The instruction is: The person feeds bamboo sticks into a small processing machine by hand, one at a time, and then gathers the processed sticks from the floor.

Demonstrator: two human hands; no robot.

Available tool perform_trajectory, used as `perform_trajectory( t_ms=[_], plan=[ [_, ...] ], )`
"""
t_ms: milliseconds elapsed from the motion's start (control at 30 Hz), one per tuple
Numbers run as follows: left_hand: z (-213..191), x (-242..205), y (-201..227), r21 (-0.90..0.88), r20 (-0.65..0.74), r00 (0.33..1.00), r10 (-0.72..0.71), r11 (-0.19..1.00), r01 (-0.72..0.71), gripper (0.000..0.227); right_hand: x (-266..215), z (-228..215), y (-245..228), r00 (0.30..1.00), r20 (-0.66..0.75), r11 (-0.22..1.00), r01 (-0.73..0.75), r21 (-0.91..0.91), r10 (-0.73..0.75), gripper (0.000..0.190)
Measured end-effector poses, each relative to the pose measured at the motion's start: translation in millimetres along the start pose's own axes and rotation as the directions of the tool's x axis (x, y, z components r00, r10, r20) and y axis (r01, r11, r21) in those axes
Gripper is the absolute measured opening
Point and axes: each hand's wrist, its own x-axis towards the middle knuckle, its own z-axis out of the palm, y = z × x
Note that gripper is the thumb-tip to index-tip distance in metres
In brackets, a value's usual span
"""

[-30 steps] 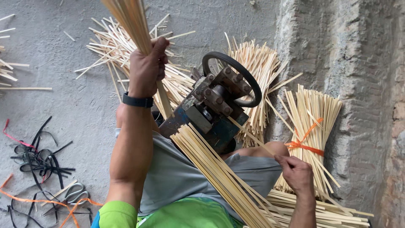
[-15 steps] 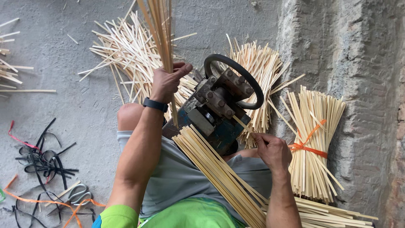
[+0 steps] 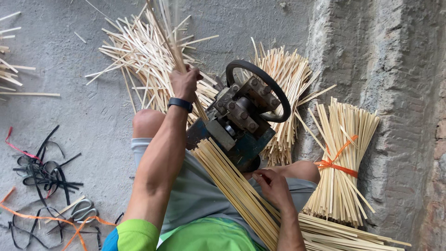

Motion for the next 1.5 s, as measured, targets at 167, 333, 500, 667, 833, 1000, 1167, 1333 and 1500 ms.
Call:
perform_trajectory(
  t_ms=[167,333,500,667,833,1000,1167,1333,1500],
  plan=[
    [-14.4,-46.9,88.7,-0.094,0.178,0.952,0.249,0.967,-0.235,0.016,-6.6,-14.2,-2.3,0.983,-0.162,0.995,0.09,0.045,-0.081,0.034],
    [-17.4,-129.6,149.6,-0.121,0.829,0.527,0.186,0.98,-0.157,0.012,0.2,-56.4,-54.6,0.604,-0.524,0.787,0.332,-0.519,-0.6,0.049],
    [20.0,-195.1,162.7,0.193,0.976,0.156,-0.151,0.933,-0.305,0.016,-6.0,-92.2,-113.5,0.331,-0.398,0.499,0.32,-0.805,-0.855,0.053],
    [17.0,-187.3,159.9,0.261,0.93,0.339,-0.142,0.904,-0.339,0.022,5.3,-78.1,-32.4,0.671,-0.474,0.809,0.559,-0.183,-0.571,0.038],
    [-26.5,-134.3,170.1,0.086,0.719,0.668,0.191,0.93,-0.358,0.021,2.3,-57.2,53.7,0.784,-0.584,0.978,0.173,-0.121,-0.211,0.041],
    [-15.2,-107.3,145.9,0.002,0.485,0.861,0.153,0.984,-0.176,0.042,26.5,-32.6,26.5,0.734,-0.529,0.869,0.169,-0.465,-0.426,0.03],
    [-15.8,-79.3,101.0,0.088,0.342,0.937,0.076,0.99,-0.112,0.057,45.0,-23.5,-39.9,0.721,-0.53,0.865,0.196,-0.461,-0.446,0.025],
    [-13.4,-62.4,67.4,0.16,0.267,0.963,-0.027,0.987,-0.017,0.057,49.3,-25.0,-49.2,0.763,-0.499,0.905,0.274,-0.325,-0.41,0.026],
    [1.8,-58.4,56.0,0.034,0.358,0.933,-0.042,0.999,0.032,0.045,46.8,-24.4,-21.8,0.831,-0.46,0.95,0.279,-0.138,-0.311,0.023]
  ],
)
